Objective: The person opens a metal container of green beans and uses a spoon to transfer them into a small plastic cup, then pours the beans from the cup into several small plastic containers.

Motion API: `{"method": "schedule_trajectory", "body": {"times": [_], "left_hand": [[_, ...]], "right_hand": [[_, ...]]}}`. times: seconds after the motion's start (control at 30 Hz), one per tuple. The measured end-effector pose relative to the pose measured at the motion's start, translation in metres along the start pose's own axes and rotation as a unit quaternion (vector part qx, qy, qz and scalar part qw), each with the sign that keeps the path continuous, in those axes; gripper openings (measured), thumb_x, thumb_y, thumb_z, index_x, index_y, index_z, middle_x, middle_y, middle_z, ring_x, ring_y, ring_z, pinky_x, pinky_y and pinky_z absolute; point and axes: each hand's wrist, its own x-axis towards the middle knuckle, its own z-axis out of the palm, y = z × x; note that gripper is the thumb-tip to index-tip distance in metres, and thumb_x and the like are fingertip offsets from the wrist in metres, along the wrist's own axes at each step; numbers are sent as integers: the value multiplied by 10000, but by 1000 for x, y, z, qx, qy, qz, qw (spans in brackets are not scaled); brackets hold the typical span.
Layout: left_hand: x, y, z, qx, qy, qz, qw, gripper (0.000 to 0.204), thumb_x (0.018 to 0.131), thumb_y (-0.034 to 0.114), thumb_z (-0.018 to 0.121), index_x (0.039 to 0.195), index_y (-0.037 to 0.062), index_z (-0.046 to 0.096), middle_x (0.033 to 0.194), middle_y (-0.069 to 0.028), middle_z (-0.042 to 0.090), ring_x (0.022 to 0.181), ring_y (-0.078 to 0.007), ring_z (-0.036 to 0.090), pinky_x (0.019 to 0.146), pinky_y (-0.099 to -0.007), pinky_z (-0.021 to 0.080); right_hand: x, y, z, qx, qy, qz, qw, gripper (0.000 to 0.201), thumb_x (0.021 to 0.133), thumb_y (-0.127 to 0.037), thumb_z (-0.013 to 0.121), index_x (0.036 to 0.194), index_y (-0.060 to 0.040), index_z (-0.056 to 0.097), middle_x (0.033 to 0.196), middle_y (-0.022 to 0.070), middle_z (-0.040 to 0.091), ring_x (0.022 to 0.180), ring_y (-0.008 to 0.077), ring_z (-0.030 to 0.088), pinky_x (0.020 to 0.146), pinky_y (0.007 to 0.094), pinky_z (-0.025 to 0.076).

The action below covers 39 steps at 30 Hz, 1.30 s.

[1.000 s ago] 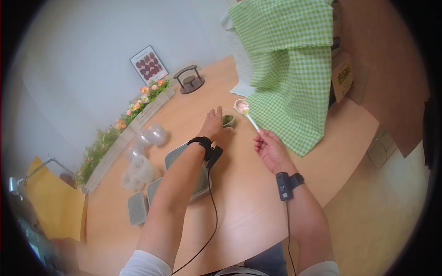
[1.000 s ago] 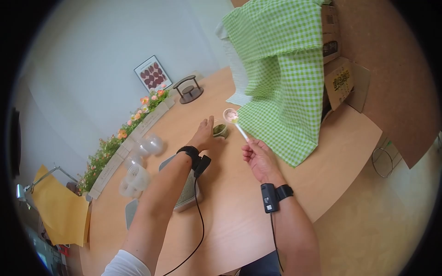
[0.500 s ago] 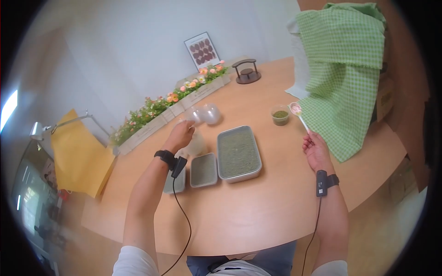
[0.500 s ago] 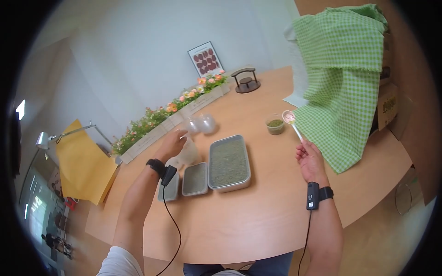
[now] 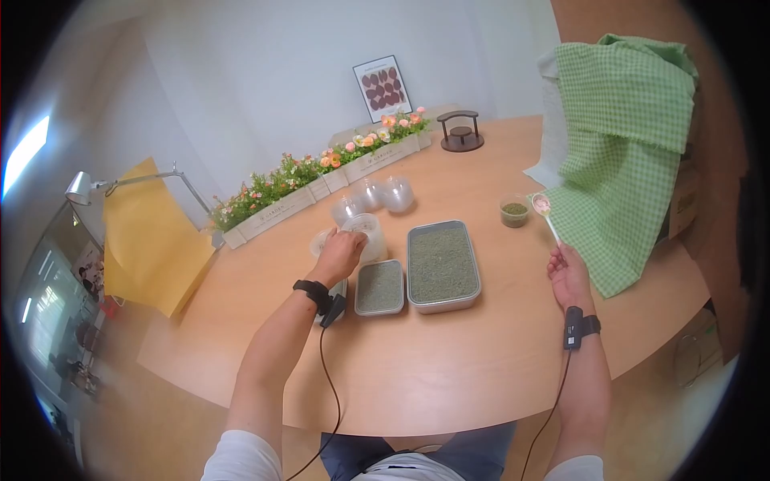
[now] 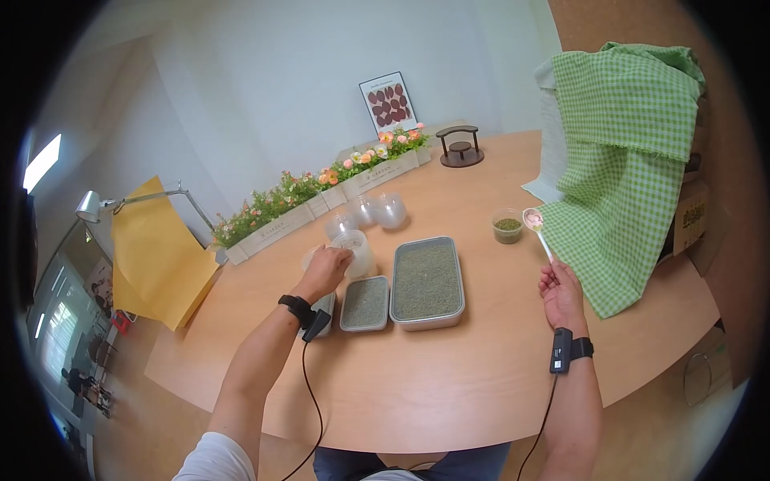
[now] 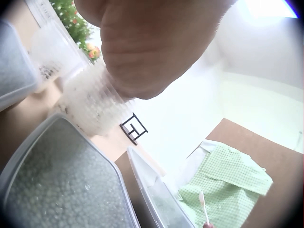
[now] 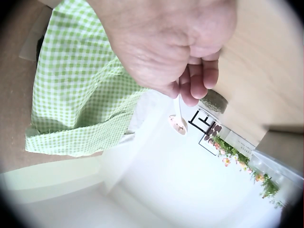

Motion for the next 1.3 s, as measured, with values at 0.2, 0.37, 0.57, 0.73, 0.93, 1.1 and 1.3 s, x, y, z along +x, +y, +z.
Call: {"method": "schedule_trajectory", "body": {"times": [0.2,0.37,0.57,0.73,0.93,1.1,1.3], "left_hand": [[5,10,-11,-69,20,-62,995,222,922,218,669,860,7,695,813,-212,681,777,-423,644,743,-502,488],[10,13,-16,-87,41,-43,994,206,922,188,670,829,5,685,809,-212,667,835,-419,639,739,-495,482],[3,39,-43,-71,215,43,973,143,922,142,673,873,9,693,915,-178,675,963,-396,629,908,-451,491],[-63,131,-64,-156,126,105,974,121,871,104,744,934,24,679,1008,-154,701,1045,-342,662,1019,-487,487],[-140,206,-29,-275,26,183,944,126,836,116,772,897,49,685,973,-108,702,1023,-312,664,994,-480,496],[-146,207,6,-256,-40,131,957,144,875,180,734,919,50,691,1038,-89,645,1132,-283,600,1115,-532,409],[-140,216,-11,-242,-27,110,964,288,887,256,749,1070,47,673,1220,-171,610,1305,-330,523,1170,-584,324]], "right_hand": [[3,2,-3,-7,-3,1,1000,131,996,-197,658,1056,-89,615,865,9,626,761,89,581,681,227,508],[3,1,-4,-8,-7,-1,1000,127,997,-195,656,1054,-86,620,865,8,624,757,90,581,678,229,509],[0,-1,-1,-17,5,5,1000,92,983,-188,663,1010,-102,645,848,-3,638,734,82,590,658,236,514],[7,1,-8,-2,-4,8,1000,110,994,-184,658,1028,-81,638,875,15,634,754,93,584,677,236,513],[5,-1,-7,-1,-6,6,1000,100,988,-170,666,1016,-76,645,867,20,645,756,94,592,686,238,515],[0,-2,-4,-6,4,6,1000,100,981,-168,678,1010,-77,647,861,16,647,747,92,594,688,235,517],[0,-3,-2,-10,5,3,1000,105,974,-183,691,979,-89,644,844,9,645,733,88,595,685,239,521]]}}
